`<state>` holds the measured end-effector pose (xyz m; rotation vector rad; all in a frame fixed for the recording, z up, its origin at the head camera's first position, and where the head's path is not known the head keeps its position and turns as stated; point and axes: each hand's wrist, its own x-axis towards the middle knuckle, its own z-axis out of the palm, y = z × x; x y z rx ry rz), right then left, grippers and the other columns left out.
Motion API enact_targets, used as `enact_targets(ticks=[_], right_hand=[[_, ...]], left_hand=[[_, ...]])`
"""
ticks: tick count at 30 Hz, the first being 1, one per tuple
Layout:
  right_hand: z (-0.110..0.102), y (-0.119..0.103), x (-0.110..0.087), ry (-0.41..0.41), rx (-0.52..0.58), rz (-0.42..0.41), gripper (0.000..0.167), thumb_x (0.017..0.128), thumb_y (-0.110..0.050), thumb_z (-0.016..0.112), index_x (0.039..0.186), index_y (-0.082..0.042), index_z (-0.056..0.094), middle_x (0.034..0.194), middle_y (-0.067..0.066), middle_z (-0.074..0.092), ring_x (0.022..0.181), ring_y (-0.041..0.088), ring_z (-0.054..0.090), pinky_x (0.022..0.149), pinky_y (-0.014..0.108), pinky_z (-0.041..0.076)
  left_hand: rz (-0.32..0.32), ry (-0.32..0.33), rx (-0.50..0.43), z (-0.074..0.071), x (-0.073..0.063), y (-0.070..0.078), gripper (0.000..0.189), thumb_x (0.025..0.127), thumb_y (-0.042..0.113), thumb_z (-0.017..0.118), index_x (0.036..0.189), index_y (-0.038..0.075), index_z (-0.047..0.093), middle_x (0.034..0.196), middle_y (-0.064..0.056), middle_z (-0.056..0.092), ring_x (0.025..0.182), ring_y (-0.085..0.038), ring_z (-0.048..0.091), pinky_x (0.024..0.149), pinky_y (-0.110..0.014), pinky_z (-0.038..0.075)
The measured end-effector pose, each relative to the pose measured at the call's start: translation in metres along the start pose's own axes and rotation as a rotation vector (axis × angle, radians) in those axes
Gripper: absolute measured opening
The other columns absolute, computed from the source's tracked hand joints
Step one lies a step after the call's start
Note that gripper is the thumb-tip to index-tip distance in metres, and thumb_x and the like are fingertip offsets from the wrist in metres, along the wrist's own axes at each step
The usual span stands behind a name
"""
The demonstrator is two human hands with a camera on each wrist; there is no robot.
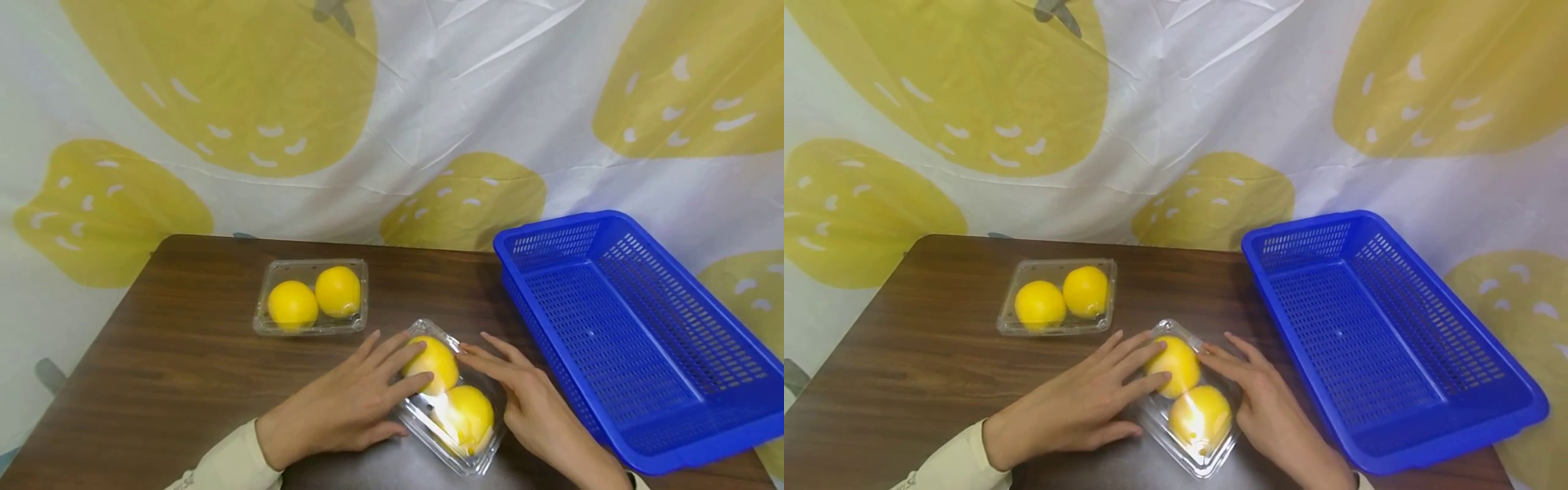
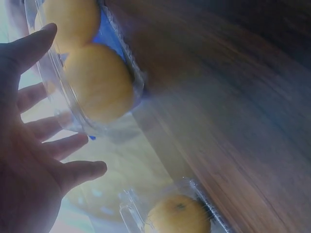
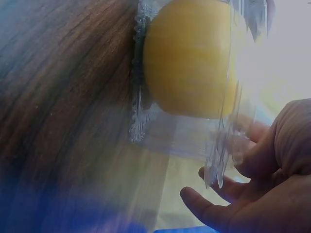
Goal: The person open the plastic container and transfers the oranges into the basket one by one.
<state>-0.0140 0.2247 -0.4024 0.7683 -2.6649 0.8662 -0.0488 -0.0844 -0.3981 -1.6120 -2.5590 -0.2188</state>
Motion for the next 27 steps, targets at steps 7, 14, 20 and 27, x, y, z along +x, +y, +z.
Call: enact_targets(ticks=[7,14,20,27], right_hand=[[0.002,0.0,0.008,-0.014,0.036,0.02,0.094,0.068,0.035,0.05,0.138,-0.02,0.079,0.142,0.006,0.074,0.14,0.035,0.063,0.086,0.041,0.068],[0.005,0.001,0.014,-0.017,0.066,-0.002,0.095,0.066,0.034,0.047,0.134,-0.021,0.081,0.145,0.007,0.071,0.133,0.031,0.068,0.09,0.046,0.067],[0.01,0.003,0.019,0.009,0.09,-0.067,0.095,0.066,0.037,0.046,0.133,-0.02,0.082,0.139,0.0,0.076,0.135,0.03,0.066,0.097,0.056,0.066],[0.009,0.003,0.014,0.011,0.107,-0.035,0.09,0.072,0.037,0.045,0.135,-0.017,0.08,0.146,0.002,0.072,0.14,0.032,0.062,0.119,0.027,0.05]], left_hand=[[0.022,-0.027,-0.025,-0.002,0.003,0.004,0.081,0.099,0.06,0.075,0.164,0.018,0.05,0.178,-0.016,0.031,0.165,-0.042,0.027,0.126,-0.071,0.038],[0.034,-0.047,-0.001,-0.001,0.009,0.01,0.083,0.102,0.066,0.066,0.167,0.019,0.047,0.178,-0.012,0.032,0.167,-0.041,0.023,0.13,-0.07,0.032],[0.026,-0.059,0.016,-0.001,0.012,0.014,0.084,0.102,0.069,0.063,0.167,0.02,0.045,0.179,-0.013,0.03,0.167,-0.041,0.023,0.13,-0.072,0.028],[-0.004,-0.069,0.038,0.002,0.015,0.017,0.086,0.101,0.073,0.061,0.168,0.021,0.044,0.178,-0.013,0.032,0.164,-0.04,0.03,0.13,-0.072,0.03]])
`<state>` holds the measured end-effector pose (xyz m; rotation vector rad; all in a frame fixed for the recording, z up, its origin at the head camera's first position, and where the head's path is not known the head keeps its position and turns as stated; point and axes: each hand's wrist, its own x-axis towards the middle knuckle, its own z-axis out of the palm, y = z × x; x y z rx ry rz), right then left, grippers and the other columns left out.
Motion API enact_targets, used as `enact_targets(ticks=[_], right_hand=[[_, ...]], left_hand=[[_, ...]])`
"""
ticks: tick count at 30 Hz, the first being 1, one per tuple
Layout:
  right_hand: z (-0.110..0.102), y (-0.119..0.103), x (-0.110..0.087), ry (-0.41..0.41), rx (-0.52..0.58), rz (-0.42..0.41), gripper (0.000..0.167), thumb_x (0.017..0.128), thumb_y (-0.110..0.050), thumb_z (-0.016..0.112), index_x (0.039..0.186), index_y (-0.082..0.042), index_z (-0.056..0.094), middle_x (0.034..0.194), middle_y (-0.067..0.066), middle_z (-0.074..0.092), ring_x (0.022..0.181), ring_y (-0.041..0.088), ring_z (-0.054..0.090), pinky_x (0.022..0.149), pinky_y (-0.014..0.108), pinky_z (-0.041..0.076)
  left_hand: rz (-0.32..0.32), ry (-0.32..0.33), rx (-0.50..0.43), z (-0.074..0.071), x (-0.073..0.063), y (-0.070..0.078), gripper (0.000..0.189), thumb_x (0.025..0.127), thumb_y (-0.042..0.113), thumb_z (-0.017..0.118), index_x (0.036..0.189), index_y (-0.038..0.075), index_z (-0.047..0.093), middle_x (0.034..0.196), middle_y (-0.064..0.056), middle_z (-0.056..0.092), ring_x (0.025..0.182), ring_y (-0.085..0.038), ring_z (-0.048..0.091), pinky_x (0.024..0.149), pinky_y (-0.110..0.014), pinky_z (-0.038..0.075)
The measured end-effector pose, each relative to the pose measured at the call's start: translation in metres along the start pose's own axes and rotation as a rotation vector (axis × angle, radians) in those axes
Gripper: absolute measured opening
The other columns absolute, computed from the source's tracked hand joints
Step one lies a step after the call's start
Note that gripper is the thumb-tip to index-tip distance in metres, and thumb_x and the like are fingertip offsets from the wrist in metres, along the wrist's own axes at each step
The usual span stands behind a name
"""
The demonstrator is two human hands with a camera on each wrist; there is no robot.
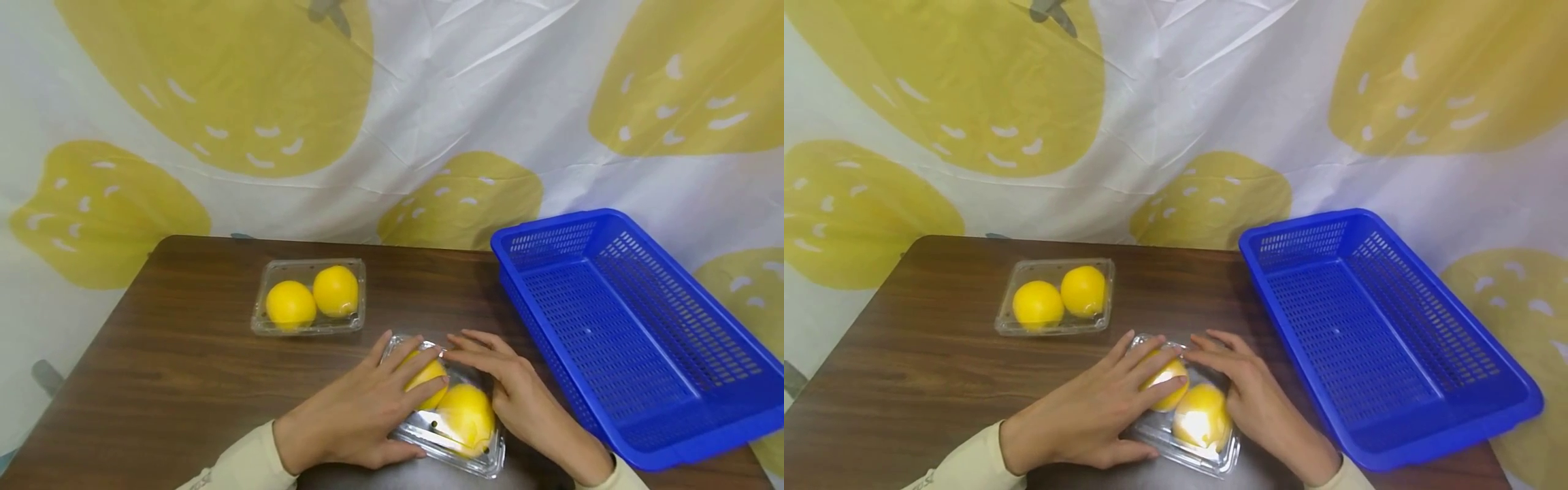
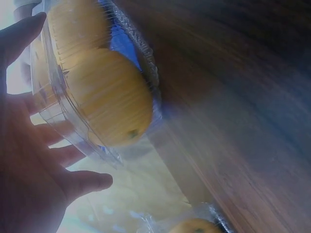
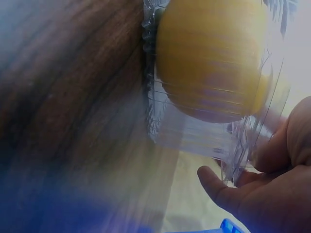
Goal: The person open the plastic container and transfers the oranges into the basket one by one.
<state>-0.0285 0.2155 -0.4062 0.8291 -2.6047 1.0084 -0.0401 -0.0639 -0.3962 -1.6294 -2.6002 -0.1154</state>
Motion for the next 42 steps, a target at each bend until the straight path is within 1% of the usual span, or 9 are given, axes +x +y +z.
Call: enact_targets(ticks=[4,13,21,25,28,30,32,36,42], right_hand=[[-0.004,-0.002,-0.009,-0.003,0.035,0.068,0.078,0.086,0.034,0.046,0.144,-0.012,0.073,0.154,0.011,0.065,0.143,0.036,0.059,0.121,0.008,0.03],[-0.008,-0.01,-0.033,0.029,0.009,0.191,0.056,0.108,0.006,0.057,0.161,-0.012,0.055,0.163,0.013,0.057,0.144,0.037,0.058,0.118,0.003,0.025],[-0.005,-0.016,-0.046,-0.004,0.007,0.243,0.064,0.108,-0.015,0.071,0.167,-0.012,0.045,0.171,0.018,0.045,0.152,0.044,0.048,0.12,0.005,0.018],[-0.006,-0.018,-0.047,-0.039,-0.007,0.27,0.067,0.108,-0.021,0.072,0.167,-0.013,0.043,0.174,0.017,0.041,0.154,0.043,0.046,0.126,0.036,0.037],[-0.006,-0.019,-0.048,-0.037,-0.044,0.272,0.068,0.107,-0.023,0.074,0.167,-0.012,0.045,0.172,0.016,0.044,0.152,0.041,0.049,0.125,0.041,0.039],[-0.006,-0.019,-0.048,-0.025,-0.077,0.262,0.068,0.105,-0.023,0.076,0.166,-0.012,0.046,0.168,0.015,0.048,0.15,0.039,0.052,0.125,0.036,0.041],[-0.005,-0.02,-0.048,-0.005,-0.112,0.238,0.068,0.104,-0.022,0.077,0.164,-0.011,0.048,0.163,0.014,0.053,0.144,0.038,0.058,0.12,0.038,0.05],[-0.005,-0.02,-0.048,0.067,-0.196,0.215,0.064,0.1,-0.018,0.08,0.158,-0.007,0.054,0.144,0.01,0.063,0.122,0.033,0.07,0.093,0.061,0.063],[-0.005,-0.021,-0.05,0.149,-0.25,0.271,0.041,0.098,-0.015,0.082,0.136,-0.005,0.071,0.11,-0.003,0.062,0.088,0.009,0.062,0.068,0.035,0.058]], left_hand=[[-0.011,0.009,-0.014,0.001,0.0,0.001,0.086,0.101,0.073,0.062,0.167,0.021,0.046,0.179,-0.015,0.031,0.164,-0.041,0.03,0.129,-0.073,0.03],[-0.05,0.03,0.008,0.002,0.0,0.005,0.086,0.101,0.074,0.059,0.167,0.021,0.046,0.178,-0.019,0.031,0.162,-0.044,0.033,0.127,-0.075,0.031],[-0.074,0.055,0.05,0.003,0.001,0.007,0.089,0.1,0.077,0.057,0.167,0.019,0.047,0.175,-0.019,0.037,0.158,-0.045,0.04,0.124,-0.076,0.036],[-0.082,0.048,0.055,0.003,0.001,0.008,0.089,0.1,0.077,0.057,0.167,0.019,0.047,0.175,-0.019,0.037,0.158,-0.045,0.039,0.124,-0.075,0.037],[-0.088,0.03,0.05,0.003,0.001,0.007,0.089,0.101,0.078,0.056,0.168,0.02,0.046,0.177,-0.018,0.034,0.16,-0.045,0.036,0.125,-0.076,0.035],[-0.092,0.018,0.045,0.002,0.001,0.007,0.089,0.101,0.078,0.055,0.169,0.021,0.045,0.178,-0.018,0.032,0.162,-0.045,0.033,0.126,-0.076,0.033],[-0.101,0.009,0.046,0.0,0.0,0.006,0.088,0.101,0.078,0.055,0.169,0.023,0.045,0.179,-0.017,0.031,0.163,-0.044,0.032,0.126,-0.076,0.032],[-0.124,0.002,0.039,-0.003,-0.001,0.003,0.088,0.1,0.077,0.059,0.167,0.022,0.047,0.179,-0.018,0.03,0.162,-0.045,0.032,0.127,-0.076,0.031],[-0.145,-0.011,0.005,-0.005,-0.005,-0.001,0.085,0.1,0.072,0.063,0.168,0.021,0.048,0.18,-0.018,0.026,0.162,-0.045,0.032,0.127,-0.075,0.032]])
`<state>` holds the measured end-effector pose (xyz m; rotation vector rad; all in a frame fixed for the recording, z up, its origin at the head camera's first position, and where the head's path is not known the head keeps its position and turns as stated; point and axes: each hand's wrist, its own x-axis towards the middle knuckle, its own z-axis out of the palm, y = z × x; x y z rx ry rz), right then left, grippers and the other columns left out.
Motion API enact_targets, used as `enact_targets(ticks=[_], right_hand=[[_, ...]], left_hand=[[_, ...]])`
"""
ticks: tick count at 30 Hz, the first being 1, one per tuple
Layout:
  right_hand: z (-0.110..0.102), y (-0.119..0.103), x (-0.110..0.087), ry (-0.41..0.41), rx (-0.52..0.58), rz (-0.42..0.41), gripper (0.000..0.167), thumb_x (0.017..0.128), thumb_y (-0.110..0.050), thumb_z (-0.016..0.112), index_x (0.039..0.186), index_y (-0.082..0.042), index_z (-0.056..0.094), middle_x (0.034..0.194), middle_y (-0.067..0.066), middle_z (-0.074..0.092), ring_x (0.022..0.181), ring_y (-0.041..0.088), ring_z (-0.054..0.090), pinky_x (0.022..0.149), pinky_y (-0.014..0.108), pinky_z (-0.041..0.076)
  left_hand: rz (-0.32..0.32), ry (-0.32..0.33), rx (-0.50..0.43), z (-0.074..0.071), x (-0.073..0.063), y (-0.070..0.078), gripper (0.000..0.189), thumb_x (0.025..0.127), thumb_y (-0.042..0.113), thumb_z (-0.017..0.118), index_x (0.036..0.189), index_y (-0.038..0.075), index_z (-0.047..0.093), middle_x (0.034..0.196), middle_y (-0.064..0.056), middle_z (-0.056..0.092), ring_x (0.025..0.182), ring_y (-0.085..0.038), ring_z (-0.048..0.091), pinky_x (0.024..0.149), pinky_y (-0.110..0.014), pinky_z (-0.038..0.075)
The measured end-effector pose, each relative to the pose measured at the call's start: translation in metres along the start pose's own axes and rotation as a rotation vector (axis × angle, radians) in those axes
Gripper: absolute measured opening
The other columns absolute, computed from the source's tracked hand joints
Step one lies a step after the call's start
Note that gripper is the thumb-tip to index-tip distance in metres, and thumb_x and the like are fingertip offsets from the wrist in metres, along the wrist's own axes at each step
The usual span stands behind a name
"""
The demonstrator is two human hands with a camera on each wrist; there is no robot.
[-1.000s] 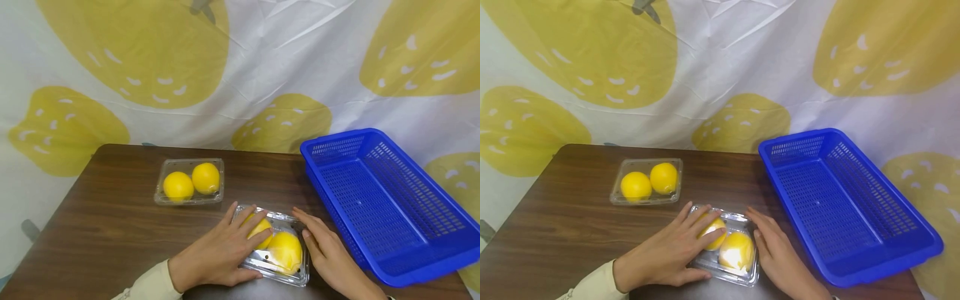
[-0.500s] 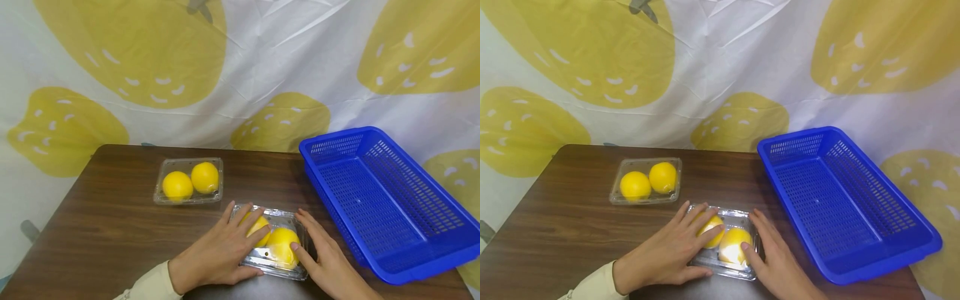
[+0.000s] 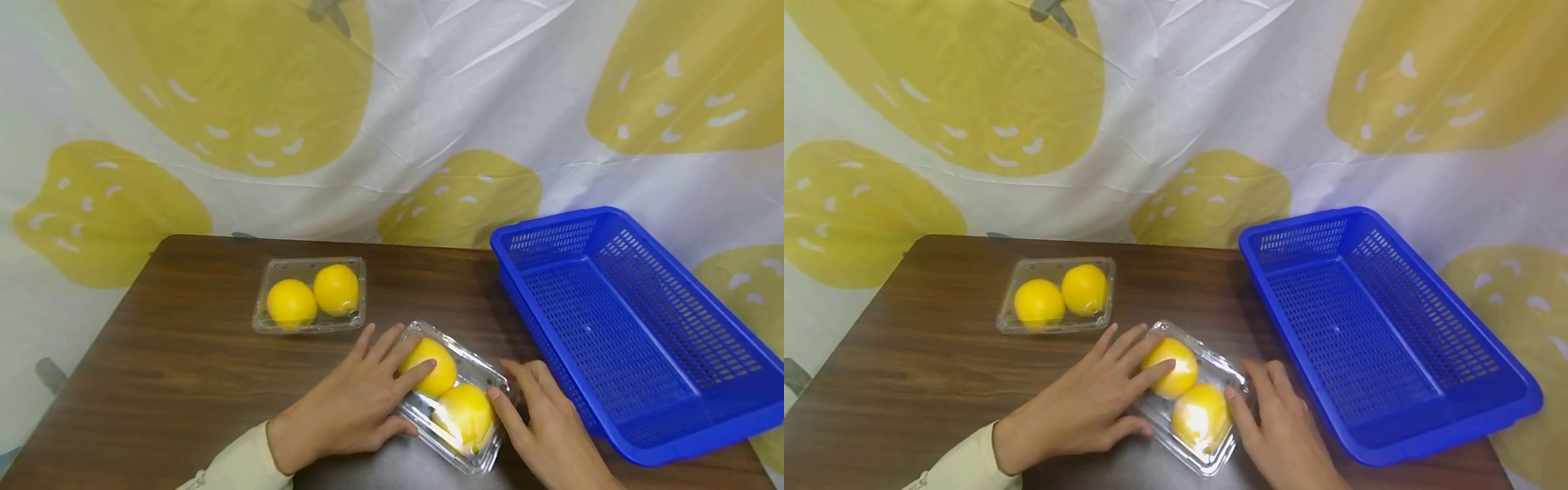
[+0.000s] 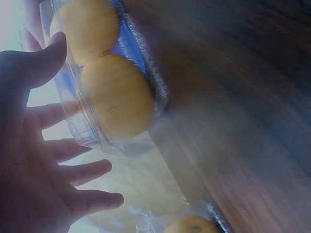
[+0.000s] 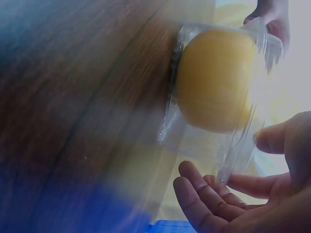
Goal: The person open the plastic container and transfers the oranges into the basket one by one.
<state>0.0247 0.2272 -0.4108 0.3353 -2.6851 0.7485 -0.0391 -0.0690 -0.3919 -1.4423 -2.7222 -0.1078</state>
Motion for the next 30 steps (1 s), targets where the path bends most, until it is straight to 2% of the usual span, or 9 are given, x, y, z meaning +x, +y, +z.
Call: enact_targets(ticks=[4,6,9,12,14,17,23,27,30], right_hand=[[-0.002,-0.001,-0.001,-0.006,-0.009,0.063,0.023,0.097,-0.019,0.084,0.118,-0.011,0.079,0.099,-0.011,0.058,0.082,0.004,0.059,0.064,0.027,0.054],[-0.004,-0.002,-0.001,-0.022,-0.02,0.11,0.02,0.097,-0.024,0.085,0.112,-0.013,0.079,0.095,-0.012,0.058,0.081,0.005,0.059,0.064,0.027,0.053],[-0.006,-0.003,-0.001,-0.059,-0.025,0.178,0.024,0.096,-0.033,0.086,0.111,-0.015,0.079,0.09,-0.013,0.059,0.078,0.003,0.058,0.063,0.025,0.053],[-0.007,-0.005,-0.002,-0.079,-0.015,0.208,0.025,0.095,-0.037,0.087,0.107,-0.018,0.077,0.086,-0.014,0.061,0.074,0.001,0.057,0.062,0.024,0.053],[-0.006,-0.006,-0.003,-0.075,0.002,0.209,0.021,0.094,-0.037,0.088,0.101,-0.022,0.075,0.081,-0.017,0.06,0.07,-0.001,0.055,0.06,0.023,0.051],[-0.001,-0.007,-0.006,-0.047,0.041,0.162,0.021,0.091,-0.03,0.09,0.09,-0.028,0.069,0.073,-0.022,0.055,0.065,-0.004,0.051,0.055,0.023,0.046],[0.007,-0.011,-0.009,-0.011,0.109,0.045,0.03,0.092,-0.018,0.087,0.079,-0.034,0.065,0.068,-0.03,0.051,0.06,-0.008,0.046,0.051,0.02,0.042],[0.008,-0.013,-0.009,-0.029,0.15,-0.002,0.035,0.094,-0.013,0.084,0.076,-0.036,0.064,0.066,-0.032,0.048,0.058,-0.009,0.044,0.05,0.016,0.039],[0.009,-0.014,-0.01,-0.042,0.196,-0.058,0.039,0.093,-0.007,0.082,0.076,-0.036,0.063,0.067,-0.032,0.045,0.057,-0.01,0.042,0.049,0.011,0.036]], left_hand=[[0.008,0.057,-0.005,0.0,-0.001,-0.001,0.083,0.098,0.066,0.071,0.164,0.019,0.051,0.174,-0.019,0.037,0.155,-0.04,0.041,0.127,-0.066,0.039],[0.009,0.102,-0.011,0.0,-0.001,-0.002,0.079,0.097,0.061,0.077,0.159,0.017,0.055,0.166,-0.018,0.045,0.148,-0.037,0.046,0.125,-0.058,0.045],[0.004,0.156,-0.026,0.0,-0.002,-0.002,0.066,0.098,0.048,0.081,0.151,0.014,0.061,0.153,-0.017,0.054,0.137,-0.032,0.052,0.115,-0.046,0.056],[-0.013,0.198,-0.064,0.0,-0.004,0.0,0.047,0.102,0.026,0.075,0.146,0.01,0.065,0.146,-0.018,0.058,0.13,-0.03,0.054,0.106,-0.04,0.06],[-0.026,0.22,-0.083,-0.001,-0.004,0.002,0.043,0.101,0.015,0.068,0.143,0.007,0.067,0.144,-0.019,0.06,0.128,-0.031,0.055,0.107,-0.04,0.059],[-0.052,0.237,-0.105,-0.002,-0.003,0.006,0.043,0.101,0.012,0.062,0.142,0.004,0.069,0.146,-0.021,0.061,0.131,-0.034,0.055,0.111,-0.043,0.058],[-0.11,0.163,-0.104,-0.005,0.0,0.012,0.047,0.111,0.032,0.057,0.149,0.004,0.067,0.16,-0.02,0.054,0.147,-0.04,0.05,0.118,-0.056,0.054],[-0.14,0.073,-0.079,-0.005,0.002,0.017,0.061,0.112,0.046,0.055,0.157,0.005,0.059,0.17,-0.02,0.044,0.156,-0.046,0.041,0.125,-0.071,0.038],[-0.15,0.024,-0.054,-0.004,0.006,0.02,0.07,0.111,0.055,0.053,0.162,0.006,0.053,0.176,-0.02,0.035,0.161,-0.047,0.034,0.126,-0.076,0.032]])
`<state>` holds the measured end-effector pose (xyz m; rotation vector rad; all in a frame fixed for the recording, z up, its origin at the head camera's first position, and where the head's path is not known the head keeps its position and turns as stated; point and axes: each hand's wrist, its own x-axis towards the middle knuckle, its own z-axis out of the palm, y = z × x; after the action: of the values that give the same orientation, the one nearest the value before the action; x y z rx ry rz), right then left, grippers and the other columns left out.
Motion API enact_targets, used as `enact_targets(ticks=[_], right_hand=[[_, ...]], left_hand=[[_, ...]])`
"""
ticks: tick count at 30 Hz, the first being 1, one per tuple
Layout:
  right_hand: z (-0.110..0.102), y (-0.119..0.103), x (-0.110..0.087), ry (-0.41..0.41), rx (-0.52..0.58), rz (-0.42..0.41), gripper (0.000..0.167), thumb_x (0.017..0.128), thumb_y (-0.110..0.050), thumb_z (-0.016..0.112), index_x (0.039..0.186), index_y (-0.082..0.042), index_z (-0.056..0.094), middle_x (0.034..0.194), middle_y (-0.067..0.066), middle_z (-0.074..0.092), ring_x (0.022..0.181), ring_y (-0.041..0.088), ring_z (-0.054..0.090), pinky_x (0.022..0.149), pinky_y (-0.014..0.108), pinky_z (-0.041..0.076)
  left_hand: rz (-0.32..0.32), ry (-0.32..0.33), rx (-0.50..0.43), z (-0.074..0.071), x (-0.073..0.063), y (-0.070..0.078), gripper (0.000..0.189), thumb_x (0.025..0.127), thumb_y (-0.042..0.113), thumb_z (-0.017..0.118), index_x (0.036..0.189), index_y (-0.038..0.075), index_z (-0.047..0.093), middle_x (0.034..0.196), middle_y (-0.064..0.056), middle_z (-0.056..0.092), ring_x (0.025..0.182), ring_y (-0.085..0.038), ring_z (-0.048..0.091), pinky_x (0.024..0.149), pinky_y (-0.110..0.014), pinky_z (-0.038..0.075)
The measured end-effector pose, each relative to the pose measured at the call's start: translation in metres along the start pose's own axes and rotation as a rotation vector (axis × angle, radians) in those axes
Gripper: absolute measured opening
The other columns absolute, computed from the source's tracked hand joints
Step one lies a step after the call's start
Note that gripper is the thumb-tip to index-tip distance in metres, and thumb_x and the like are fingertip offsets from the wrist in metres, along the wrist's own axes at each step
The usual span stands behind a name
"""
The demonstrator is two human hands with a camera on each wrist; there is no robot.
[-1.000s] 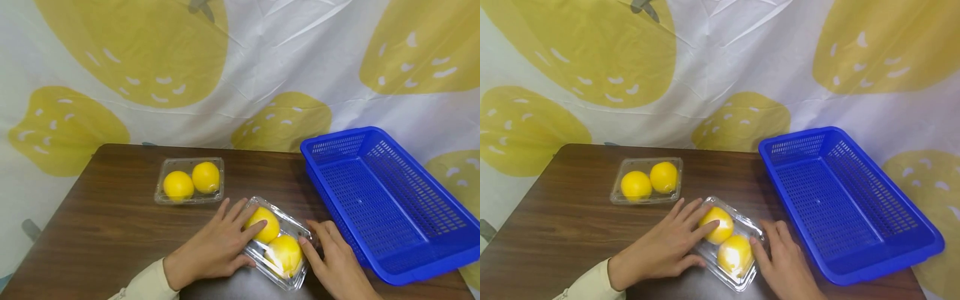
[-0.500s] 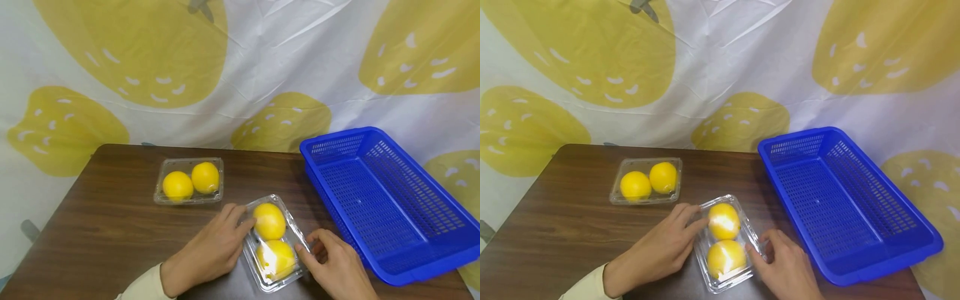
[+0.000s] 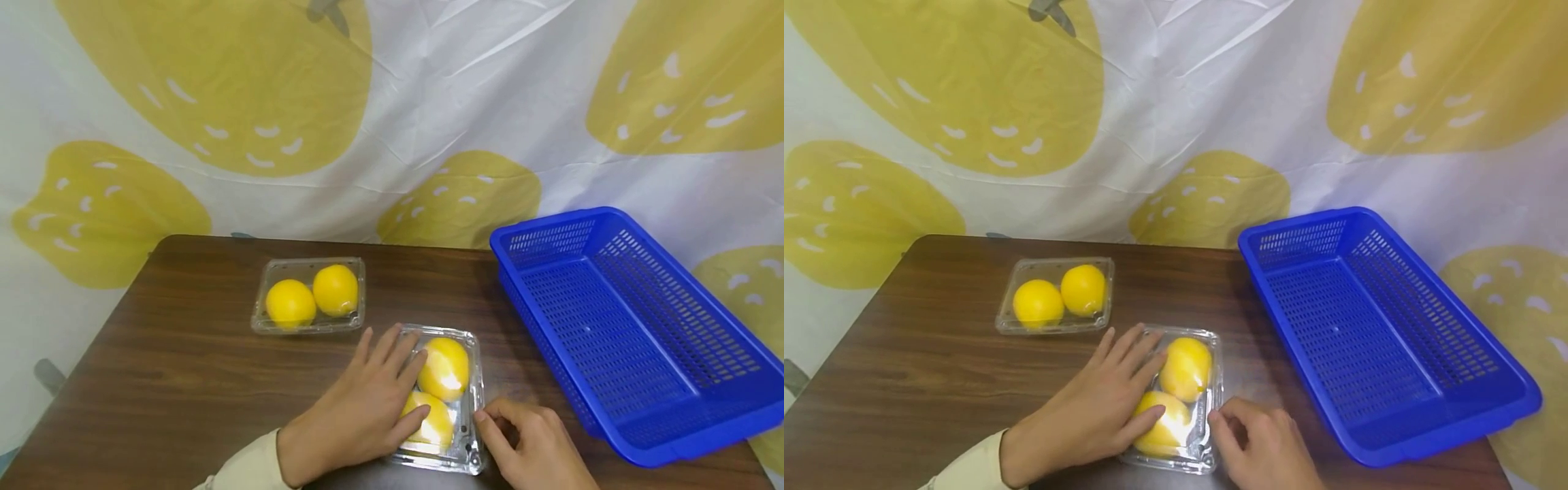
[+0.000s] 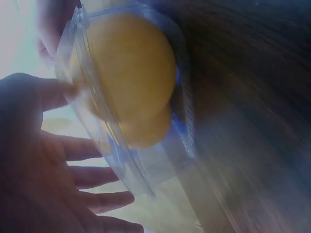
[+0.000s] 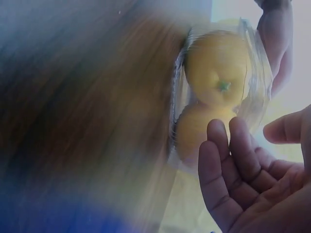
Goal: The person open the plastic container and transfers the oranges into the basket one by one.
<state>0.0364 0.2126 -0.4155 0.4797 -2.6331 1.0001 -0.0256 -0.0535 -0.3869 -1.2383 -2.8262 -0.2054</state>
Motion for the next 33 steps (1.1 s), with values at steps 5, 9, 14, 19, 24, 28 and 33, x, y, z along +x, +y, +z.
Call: enact_targets(ticks=[5,9,14,19,24,28,33], right_hand=[[0.004,0.001,-0.004,-0.002,0.065,-0.107,0.034,0.088,0.002,0.081,0.083,-0.03,0.072,0.072,-0.031,0.053,0.063,-0.012,0.046,0.051,0.009,0.041],[0.009,0.001,-0.007,-0.01,0.095,-0.177,0.032,0.085,0.004,0.081,0.087,-0.028,0.075,0.077,-0.028,0.059,0.068,-0.012,0.052,0.055,0.01,0.046],[0.016,0.003,-0.008,-0.034,0.147,-0.303,0.029,0.083,0.004,0.082,0.098,-0.021,0.079,0.087,-0.018,0.07,0.078,-0.008,0.06,0.062,0.011,0.052],[0.025,0.004,-0.008,-0.096,0.217,-0.416,0.024,0.093,0.0,0.079,0.114,-0.012,0.079,0.103,-0.005,0.078,0.091,0.004,0.072,0.078,0.015,0.06],[0.034,0.004,-0.006,-0.111,0.236,-0.538,0.016,0.108,-0.007,0.065,0.12,-0.009,0.076,0.108,-0.003,0.076,0.097,0.009,0.072,0.087,0.019,0.06],[0.036,0.003,-0.007,-0.027,0.24,-0.54,0.02,0.114,-0.012,0.056,0.114,-0.009,0.076,0.099,-0.003,0.076,0.09,0.008,0.072,0.082,0.018,0.06],[0.025,0.004,-0.005,0.236,0.202,-0.371,0.012,0.101,-0.001,0.069,0.106,-0.006,0.079,0.09,0.001,0.076,0.081,0.007,0.071,0.076,0.015,0.06]], left_hand=[[0.007,-0.007,0.051,0.004,0.005,0.006,0.076,0.11,0.06,0.051,0.164,0.006,0.05,0.179,-0.019,0.029,0.163,-0.048,0.028,0.126,-0.078,0.031],[-0.01,0.012,0.104,0.005,0.009,0.011,0.076,0.11,0.063,0.049,0.166,0.012,0.049,0.177,-0.023,0.031,0.162,-0.049,0.03,0.125,-0.08,0.03],[-0.065,0.048,0.14,0.006,0.012,0.014,0.07,0.108,0.062,0.053,0.166,0.023,0.051,0.162,-0.026,0.045,0.15,-0.044,0.043,0.122,-0.081,0.033],[-0.057,0.057,0.098,0.005,0.014,0.016,0.069,0.106,0.06,0.057,0.164,0.022,0.053,0.155,-0.023,0.051,0.144,-0.039,0.048,0.12,-0.078,0.04],[-0.025,0.005,0.068,0.004,0.013,0.019,0.073,0.108,0.06,0.053,0.167,0.017,0.048,0.169,-0.026,0.04,0.154,-0.043,0.043,0.121,-0.079,0.037],[-0.014,-0.024,0.077,0.003,0.013,0.02,0.078,0.107,0.062,0.054,0.169,0.017,0.043,0.175,-0.026,0.033,0.159,-0.048,0.038,0.123,-0.081,0.032],[0.001,-0.037,0.109,0.002,0.013,0.02,0.087,0.102,0.068,0.062,0.17,0.017,0.041,0.176,-0.027,0.031,0.159,-0.049,0.037,0.124,-0.079,0.033]])
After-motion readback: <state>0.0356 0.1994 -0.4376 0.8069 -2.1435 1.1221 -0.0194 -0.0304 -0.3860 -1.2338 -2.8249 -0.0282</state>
